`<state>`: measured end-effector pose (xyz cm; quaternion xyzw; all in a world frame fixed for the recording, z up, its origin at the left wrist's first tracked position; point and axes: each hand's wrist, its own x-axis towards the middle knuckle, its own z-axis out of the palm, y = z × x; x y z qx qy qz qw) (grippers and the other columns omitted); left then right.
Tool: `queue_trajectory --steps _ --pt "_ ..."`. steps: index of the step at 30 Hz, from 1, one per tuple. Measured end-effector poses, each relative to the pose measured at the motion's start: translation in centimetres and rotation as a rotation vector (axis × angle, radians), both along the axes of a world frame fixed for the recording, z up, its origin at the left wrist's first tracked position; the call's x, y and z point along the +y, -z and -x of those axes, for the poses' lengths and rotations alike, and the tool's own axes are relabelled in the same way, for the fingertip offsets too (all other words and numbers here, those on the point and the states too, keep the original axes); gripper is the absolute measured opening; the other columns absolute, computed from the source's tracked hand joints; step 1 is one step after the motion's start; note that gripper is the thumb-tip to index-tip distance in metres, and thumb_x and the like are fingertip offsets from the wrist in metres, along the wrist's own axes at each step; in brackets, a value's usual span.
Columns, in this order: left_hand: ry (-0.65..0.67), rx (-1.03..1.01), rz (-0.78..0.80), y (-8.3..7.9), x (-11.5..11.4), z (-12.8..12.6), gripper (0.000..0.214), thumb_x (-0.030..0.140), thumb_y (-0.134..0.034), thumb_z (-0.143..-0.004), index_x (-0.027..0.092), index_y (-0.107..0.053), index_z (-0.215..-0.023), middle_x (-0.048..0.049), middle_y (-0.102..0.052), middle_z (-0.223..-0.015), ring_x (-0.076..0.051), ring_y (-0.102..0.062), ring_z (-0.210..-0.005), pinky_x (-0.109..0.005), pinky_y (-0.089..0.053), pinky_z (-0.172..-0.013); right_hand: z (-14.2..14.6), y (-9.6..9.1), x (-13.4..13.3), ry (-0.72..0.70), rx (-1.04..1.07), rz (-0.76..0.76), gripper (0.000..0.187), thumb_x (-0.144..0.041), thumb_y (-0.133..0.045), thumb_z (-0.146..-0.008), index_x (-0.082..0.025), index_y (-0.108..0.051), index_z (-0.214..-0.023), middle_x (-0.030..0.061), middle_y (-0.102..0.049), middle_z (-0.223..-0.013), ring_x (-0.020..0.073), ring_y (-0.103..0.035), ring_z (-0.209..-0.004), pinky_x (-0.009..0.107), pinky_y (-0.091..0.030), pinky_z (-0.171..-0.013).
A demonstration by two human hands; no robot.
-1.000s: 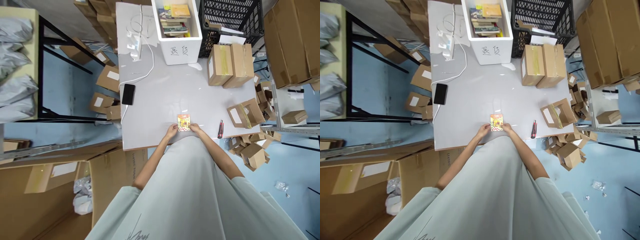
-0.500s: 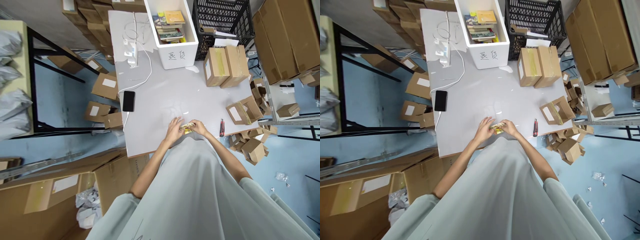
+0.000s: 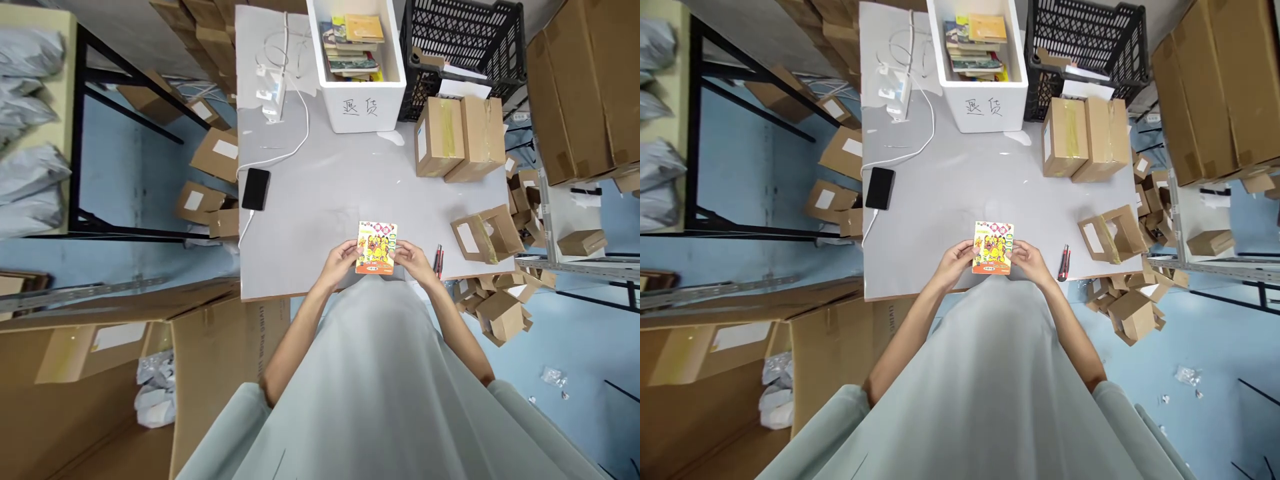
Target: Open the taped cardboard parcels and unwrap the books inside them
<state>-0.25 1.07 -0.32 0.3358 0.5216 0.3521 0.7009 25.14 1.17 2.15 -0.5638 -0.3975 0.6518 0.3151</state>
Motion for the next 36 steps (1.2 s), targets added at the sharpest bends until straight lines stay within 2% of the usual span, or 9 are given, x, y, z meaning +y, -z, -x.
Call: queue_trajectory --steps 3,8,14,18,23,31,36 --pt "-0.031 0.003 -0.017 -1.2 -0.4 -0.8 0.069 0.069 -0.083 -0.084 0.019 -0.073 -0.131 -0.0172 -0.078 -0.139 -0.033 -0.076 -0.123 -0.043 -0.066 -0.098 -0.2 -0.9 0.0 0.021 0.011 -0.023 0.063 -0.066 -0.089 -0.081 -0.021 -0.076 -0.123 0.0051 -0.082 -0.099 0.0212 -0.076 -0.09 0.034 -0.063 -0.081" --pt "-0.061 0.031 -0.061 -2.9 -0.6 -1.7 0.066 0.057 -0.079 -0.091 0.02 -0.069 -0.145 -0.0165 -0.075 -0.146 -0.034 -0.073 -0.13 -0.042 -0.065 -0.099 -0.8 -1.4 1.3 0.029 0.023 -0.035 0.068 -0.07 -0.087 -0.08 -0.02 -0.076 -0.125 0.0067 -0.081 -0.102 0.0232 -0.075 -0.095 0.036 -0.062 -0.084" --pt "-0.158 -0.024 -0.028 -4.9 -0.2 -2.8 0.064 0.05 -0.081 -0.09 0.02 -0.069 -0.145 -0.0152 -0.074 -0.148 -0.033 -0.072 -0.13 -0.04 -0.062 -0.101 -1.6 -2.5 2.1 -0.01 0.101 -0.022 0.065 -0.069 -0.087 -0.082 -0.024 -0.075 -0.127 0.0081 -0.081 -0.116 0.0259 -0.075 -0.106 0.039 -0.062 -0.091" --pt "-0.179 -0.044 -0.047 -5.9 0.1 -3.4 0.061 0.048 -0.081 -0.09 0.021 -0.071 -0.144 -0.0139 -0.073 -0.149 -0.033 -0.071 -0.133 -0.039 -0.06 -0.102 -2.2 -3.3 2.4 -0.023 0.127 -0.03 0.062 -0.066 -0.089 -0.082 -0.027 -0.075 -0.128 0.0077 -0.08 -0.12 0.0268 -0.073 -0.113 0.039 -0.062 -0.092" --pt "-0.184 -0.047 -0.053 -6.6 0.4 -3.9 0.059 0.046 -0.081 -0.091 0.022 -0.071 -0.144 -0.0129 -0.073 -0.15 -0.032 -0.069 -0.135 -0.038 -0.059 -0.102 -2.8 -3.3 2.7 -0.013 0.15 -0.034 0.06 -0.065 -0.089 -0.083 -0.028 -0.075 -0.129 0.0079 -0.08 -0.121 0.0267 -0.073 -0.112 0.038 -0.062 -0.09" --pt "-0.163 -0.047 -0.061 -6.9 1.0 -4.5 0.06 0.046 -0.081 -0.091 0.022 -0.072 -0.145 -0.0133 -0.074 -0.148 -0.033 -0.069 -0.134 -0.04 -0.059 -0.104 -3.3 -3.9 2.4 0.013 0.162 -0.04 0.059 -0.062 -0.089 -0.085 -0.028 -0.076 -0.131 0.0079 -0.081 -0.125 0.0273 -0.073 -0.116 0.039 -0.062 -0.092" --pt "-0.167 -0.071 -0.041 -7.1 1.2 -4.7 0.058 0.046 -0.084 -0.09 0.021 -0.074 -0.141 -0.013 -0.075 -0.145 -0.033 -0.069 -0.134 -0.04 -0.058 -0.104 -3.5 -4.6 2.3 0.027 0.167 -0.045 0.056 -0.066 -0.086 -0.088 -0.029 -0.079 -0.129 0.0062 -0.082 -0.121 0.0257 -0.074 -0.109 0.038 -0.063 -0.09"
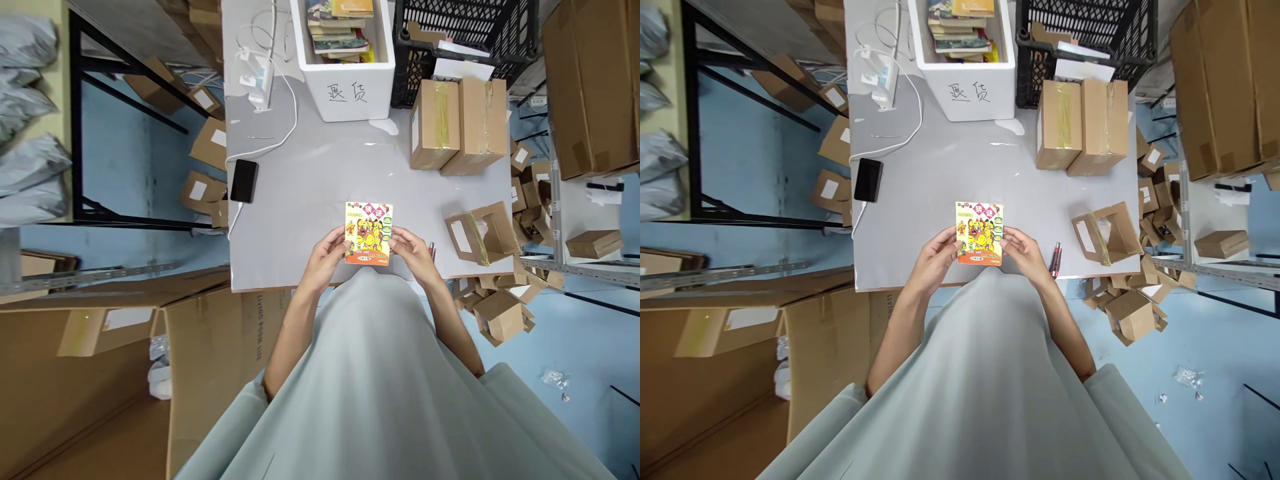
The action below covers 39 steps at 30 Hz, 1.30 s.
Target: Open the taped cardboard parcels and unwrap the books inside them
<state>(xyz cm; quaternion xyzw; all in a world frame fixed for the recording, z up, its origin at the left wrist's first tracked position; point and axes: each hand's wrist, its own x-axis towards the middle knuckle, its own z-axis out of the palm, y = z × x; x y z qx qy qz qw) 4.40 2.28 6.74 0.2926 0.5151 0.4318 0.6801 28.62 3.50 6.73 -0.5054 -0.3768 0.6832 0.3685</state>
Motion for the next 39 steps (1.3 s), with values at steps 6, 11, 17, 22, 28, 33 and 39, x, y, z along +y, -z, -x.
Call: queue_trajectory --steps 6,11,17,22,28,33,39 --pt "-0.001 -0.189 0.104 0.8 -0.2 -0.2 0.063 0.042 -0.095 -0.082 0.019 -0.073 -0.136 -0.0131 -0.082 -0.126 -0.028 -0.078 -0.112 -0.039 -0.059 -0.097 1.1 0.0 0.4 -0.019 0.043 -0.062 0.054 -0.07 -0.085 -0.086 -0.029 -0.081 -0.12 0.0054 -0.082 -0.125 0.0293 -0.073 -0.123 0.044 -0.06 -0.11" --pt "0.073 -0.317 0.185 1.2 -1.1 -1.6 0.053 0.04 -0.1 -0.078 0.018 -0.073 -0.118 -0.0072 -0.082 -0.102 -0.021 -0.078 -0.09 -0.034 -0.061 -0.088 2.5 0.8 0.4 -0.101 0.166 0.021 0.06 -0.07 -0.088 -0.082 -0.03 -0.078 -0.125 0.0068 -0.082 -0.129 0.0314 -0.07 -0.133 0.046 -0.057 -0.116" --pt "0.094 -0.149 0.136 0.3 -1.7 -1.4 0.061 0.057 -0.099 -0.076 0.02 -0.076 -0.118 -0.0082 -0.083 -0.114 -0.027 -0.078 -0.104 -0.035 -0.062 -0.089 2.6 1.4 0.0 0.047 0.133 0.08 0.059 -0.061 -0.098 -0.074 -0.027 -0.078 -0.118 0.006 -0.083 -0.122 0.0272 -0.076 -0.118 0.041 -0.061 -0.108" --pt "0.044 -0.076 0.138 0.2 -1.6 0.3 0.065 0.077 -0.079 -0.088 0.018 -0.078 -0.117 -0.0113 -0.084 -0.116 -0.028 -0.078 -0.103 -0.034 -0.062 -0.082 2.3 1.5 -0.1 0.145 0.025 0.117 0.06 -0.067 -0.097 -0.071 -0.026 -0.077 -0.111 0.0053 -0.083 -0.115 0.0254 -0.078 -0.104 0.036 -0.065 -0.085" --pt "0.063 -0.009 0.11 0.6 -1.9 1.1 0.06 0.061 -0.091 -0.083 0.021 -0.078 -0.125 -0.0095 -0.084 -0.121 -0.025 -0.077 -0.1 -0.032 -0.059 -0.083 2.8 0.4 0.1 0.159 -0.038 0.047 0.061 -0.068 -0.097 -0.07 -0.026 -0.075 -0.109 0.004 -0.08 -0.111 0.0239 -0.077 -0.096 0.036 -0.064 -0.082" --pt "0.036 -0.039 0.085 0.6 -1.9 1.2 0.061 0.062 -0.09 -0.084 0.021 -0.078 -0.128 -0.01 -0.084 -0.123 -0.026 -0.078 -0.104 -0.033 -0.059 -0.084 2.8 -0.4 0.1 0.107 -0.027 0.047 0.06 -0.073 -0.091 -0.077 -0.027 -0.075 -0.113 0.0047 -0.081 -0.116 0.0251 -0.076 -0.104 0.036 -0.064 -0.084" --pt "0.038 -0.195 0.118 0.4 -1.9 1.6 0.052 0.054 -0.093 -0.084 0.018 -0.082 -0.12 -0.0102 -0.084 -0.114 -0.023 -0.078 -0.095 -0.031 -0.06 -0.084 2.8 -0.2 -0.1 0.015 0.14 0.059 0.054 -0.073 -0.086 -0.084 -0.03 -0.078 -0.116 0.003 -0.082 -0.123 0.0251 -0.075 -0.12 0.037 -0.063 -0.1"
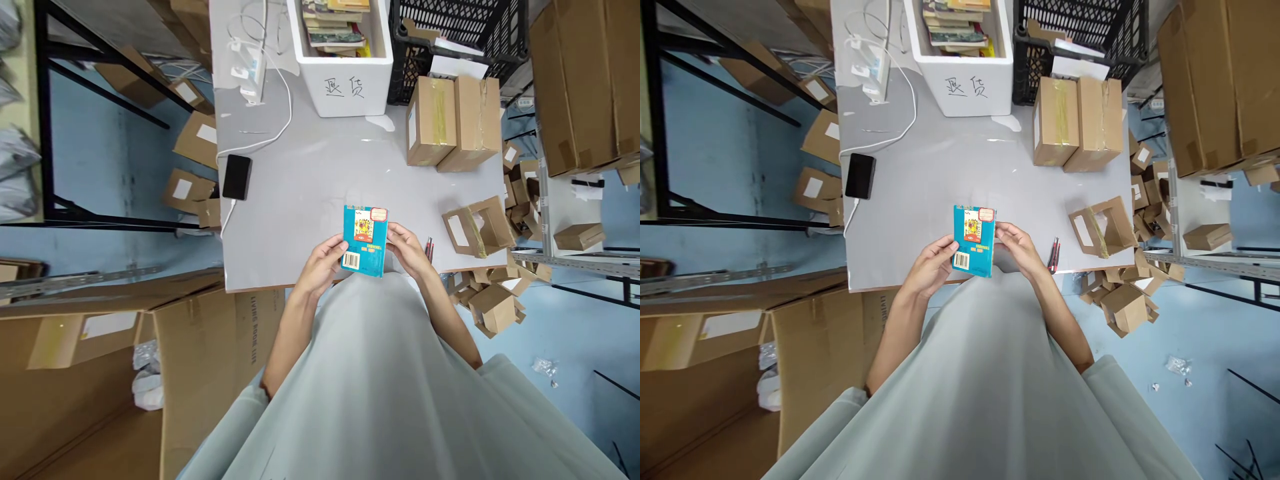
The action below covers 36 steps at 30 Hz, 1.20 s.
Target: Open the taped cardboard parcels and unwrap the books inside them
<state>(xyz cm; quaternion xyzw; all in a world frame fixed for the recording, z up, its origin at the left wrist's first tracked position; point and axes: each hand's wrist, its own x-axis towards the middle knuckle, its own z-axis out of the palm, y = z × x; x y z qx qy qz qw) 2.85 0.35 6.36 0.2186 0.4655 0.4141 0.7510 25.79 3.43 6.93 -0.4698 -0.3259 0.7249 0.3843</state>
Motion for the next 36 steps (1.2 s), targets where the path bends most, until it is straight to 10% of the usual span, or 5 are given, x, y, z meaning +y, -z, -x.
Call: queue_trajectory --steps 5,9,16,36 --pt "0.19 -0.196 0.11 0.5 -0.5 -0.7 0.056 0.052 -0.098 -0.078 0.014 -0.084 -0.116 -0.013 -0.084 -0.105 -0.015 -0.068 -0.063 -0.027 -0.054 -0.06 0.9 0.0 -0.5 -0.14 0.149 0.001 0.061 -0.067 -0.09 -0.082 -0.03 -0.077 -0.128 0.0067 -0.081 -0.131 0.0279 -0.072 -0.129 0.044 -0.057 -0.115" --pt "0.258 -0.221 0.112 0.9 -1.2 -1.7 0.06 0.048 -0.101 -0.073 0.017 -0.084 -0.121 -0.0139 -0.085 -0.106 -0.023 -0.077 -0.075 -0.034 -0.062 -0.071 1.0 0.2 -0.8 -0.075 0.061 0.034 0.055 -0.064 -0.095 -0.077 -0.027 -0.079 -0.114 0.0056 -0.083 -0.114 0.0267 -0.076 -0.113 0.041 -0.061 -0.104" --pt "0.044 0.082 0.063 1.8 -0.7 0.1 0.066 0.074 -0.089 -0.079 0.019 -0.084 -0.115 -0.0139 -0.085 -0.114 -0.031 -0.08 -0.104 -0.04 -0.064 -0.092 -0.8 1.4 -0.6 0.125 -0.139 0.062 0.06 -0.065 -0.1 -0.067 -0.026 -0.077 -0.105 0.0045 -0.084 -0.105 0.0245 -0.077 -0.1 0.037 -0.061 -0.091" --pt "0.096 0.139 -0.003 1.4 -0.8 0.0 0.062 0.049 -0.099 -0.078 0.021 -0.073 -0.127 -0.0118 -0.083 -0.121 -0.026 -0.077 -0.109 -0.04 -0.059 -0.1 -1.6 1.5 -0.7 0.15 -0.173 0.067 0.059 -0.067 -0.097 -0.069 -0.026 -0.077 -0.106 0.0043 -0.084 -0.108 0.0233 -0.077 -0.102 0.034 -0.061 -0.087"
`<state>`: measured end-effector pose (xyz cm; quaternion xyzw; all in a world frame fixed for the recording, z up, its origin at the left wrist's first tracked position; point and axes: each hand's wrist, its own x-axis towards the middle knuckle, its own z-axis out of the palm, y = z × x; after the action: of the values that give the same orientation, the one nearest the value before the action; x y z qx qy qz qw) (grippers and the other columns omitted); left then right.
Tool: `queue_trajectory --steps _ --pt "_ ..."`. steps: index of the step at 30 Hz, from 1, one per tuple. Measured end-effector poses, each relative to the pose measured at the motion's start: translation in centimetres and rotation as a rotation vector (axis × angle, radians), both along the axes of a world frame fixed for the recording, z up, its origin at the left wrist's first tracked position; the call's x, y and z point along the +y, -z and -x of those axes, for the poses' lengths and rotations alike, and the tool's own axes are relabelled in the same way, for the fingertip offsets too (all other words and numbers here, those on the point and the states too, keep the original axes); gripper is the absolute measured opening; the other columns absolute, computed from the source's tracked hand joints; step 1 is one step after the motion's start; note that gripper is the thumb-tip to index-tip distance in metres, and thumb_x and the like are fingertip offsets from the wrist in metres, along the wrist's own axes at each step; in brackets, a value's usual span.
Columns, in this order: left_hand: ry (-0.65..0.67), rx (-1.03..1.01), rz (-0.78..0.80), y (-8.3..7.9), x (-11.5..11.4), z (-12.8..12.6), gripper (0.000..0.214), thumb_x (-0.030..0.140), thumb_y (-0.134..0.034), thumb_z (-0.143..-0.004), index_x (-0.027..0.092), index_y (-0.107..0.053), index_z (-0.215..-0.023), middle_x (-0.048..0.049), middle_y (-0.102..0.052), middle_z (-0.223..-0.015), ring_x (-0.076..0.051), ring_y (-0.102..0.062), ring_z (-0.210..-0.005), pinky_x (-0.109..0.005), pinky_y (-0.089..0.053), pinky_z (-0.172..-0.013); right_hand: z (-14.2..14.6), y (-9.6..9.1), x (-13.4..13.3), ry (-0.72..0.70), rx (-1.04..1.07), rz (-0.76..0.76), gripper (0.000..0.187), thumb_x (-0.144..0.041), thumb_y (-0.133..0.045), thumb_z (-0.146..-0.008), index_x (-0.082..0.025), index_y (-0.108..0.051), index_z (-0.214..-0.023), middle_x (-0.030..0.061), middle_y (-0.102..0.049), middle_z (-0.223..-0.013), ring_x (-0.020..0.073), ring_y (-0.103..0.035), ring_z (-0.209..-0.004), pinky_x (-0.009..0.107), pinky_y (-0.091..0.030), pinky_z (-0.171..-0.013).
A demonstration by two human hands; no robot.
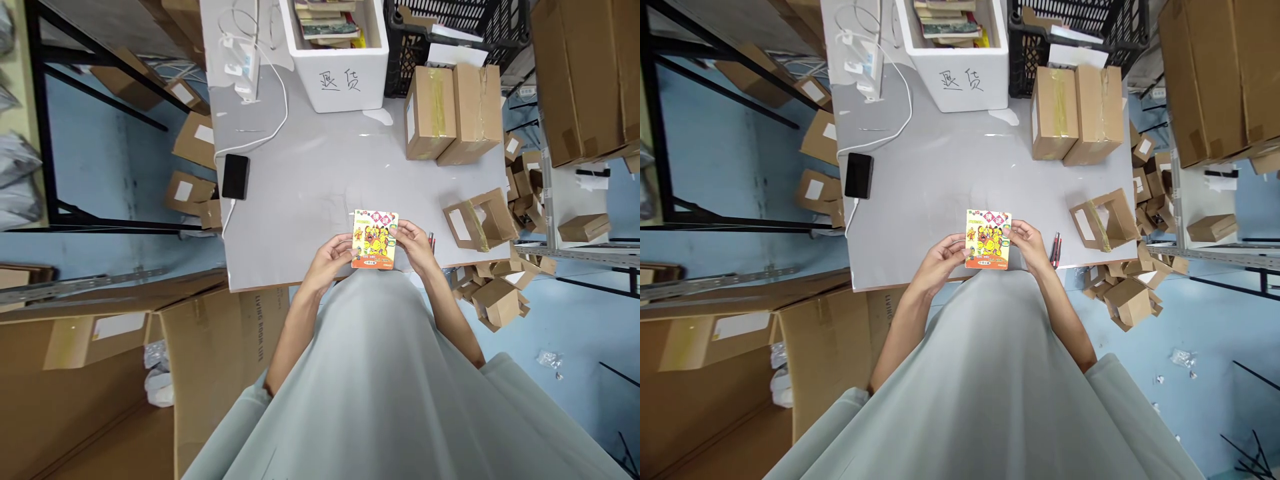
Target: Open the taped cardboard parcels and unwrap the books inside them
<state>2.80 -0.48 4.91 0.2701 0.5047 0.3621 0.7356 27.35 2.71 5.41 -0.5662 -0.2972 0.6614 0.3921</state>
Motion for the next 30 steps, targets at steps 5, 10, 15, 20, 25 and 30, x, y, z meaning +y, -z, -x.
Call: queue_trajectory --steps 5,10,15,20,25,30 --pt "-0.051 -0.101 0.078 0.8 -0.1 0.0 0.059 0.045 -0.099 -0.078 0.021 -0.075 -0.126 -0.0122 -0.083 -0.122 -0.027 -0.078 -0.107 -0.038 -0.061 -0.094 0.0 0.3 0.2 0.015 0.12 0.011 0.061 -0.081 -0.082 -0.08 -0.027 -0.078 -0.109 0.0059 -0.084 -0.117 0.0242 -0.078 -0.106 0.033 -0.064 -0.083" --pt "0.052 -0.3 0.202 1.1 -0.7 -1.5 0.056 0.042 -0.1 -0.072 0.017 -0.081 -0.119 -0.0118 -0.084 -0.107 -0.021 -0.077 -0.083 -0.034 -0.063 -0.078 1.1 0.4 0.1 -0.185 0.242 -0.014 0.056 -0.067 -0.093 -0.077 -0.029 -0.08 -0.116 0.0042 -0.083 -0.125 0.0259 -0.076 -0.118 0.038 -0.063 -0.102" --pt "0.098 -0.279 0.224 1.3 -1.4 -3.1 0.055 0.048 -0.1 -0.073 0.016 -0.083 -0.114 -0.0129 -0.085 -0.109 -0.035 -0.081 -0.101 -0.042 -0.066 -0.086 1.6 1.1 0.1 -0.166 0.185 0.022 0.061 -0.067 -0.096 -0.073 -0.026 -0.079 -0.115 0.005 -0.085 -0.11 0.026 -0.079 -0.103 0.038 -0.064 -0.093" --pt "-0.024 -0.189 0.224 2.2 -0.6 -2.1 0.054 0.057 -0.095 -0.079 0.019 -0.082 -0.115 -0.0115 -0.085 -0.117 -0.03 -0.081 -0.106 -0.042 -0.067 -0.093 0.2 2.1 0.7 -0.005 0.003 0.002 0.065 -0.071 -0.096 -0.068 -0.026 -0.074 -0.109 0.0049 -0.085 -0.105 0.0266 -0.079 -0.1 0.038 -0.062 -0.088" --pt "-0.03 -0.1 0.186 2.1 -0.1 -1.5 0.06 0.057 -0.097 -0.078 0.019 -0.081 -0.123 -0.0125 -0.083 -0.124 -0.025 -0.08 -0.108 -0.036 -0.065 -0.095 -0.8 2.4 1.0 0.018 -0.05 -0.051 0.06 -0.068 -0.093 -0.073 -0.025 -0.072 -0.111 0.0061 -0.084 -0.113 0.0255 -0.077 -0.103 0.035 -0.06 -0.086" --pt "-0.086 -0.036 0.139 2.1 0.2 -2.2 0.059 0.049 -0.102 -0.072 0.02 -0.081 -0.12 -0.0116 -0.084 -0.122 -0.026 -0.078 -0.111 -0.039 -0.064 -0.1 -0.7 3.1 1.1 0.021 -0.035 -0.048 0.057 -0.066 -0.089 -0.078 -0.025 -0.073 -0.115 0.0062 -0.083 -0.112 0.0253 -0.076 -0.106 0.037 -0.06 -0.091"
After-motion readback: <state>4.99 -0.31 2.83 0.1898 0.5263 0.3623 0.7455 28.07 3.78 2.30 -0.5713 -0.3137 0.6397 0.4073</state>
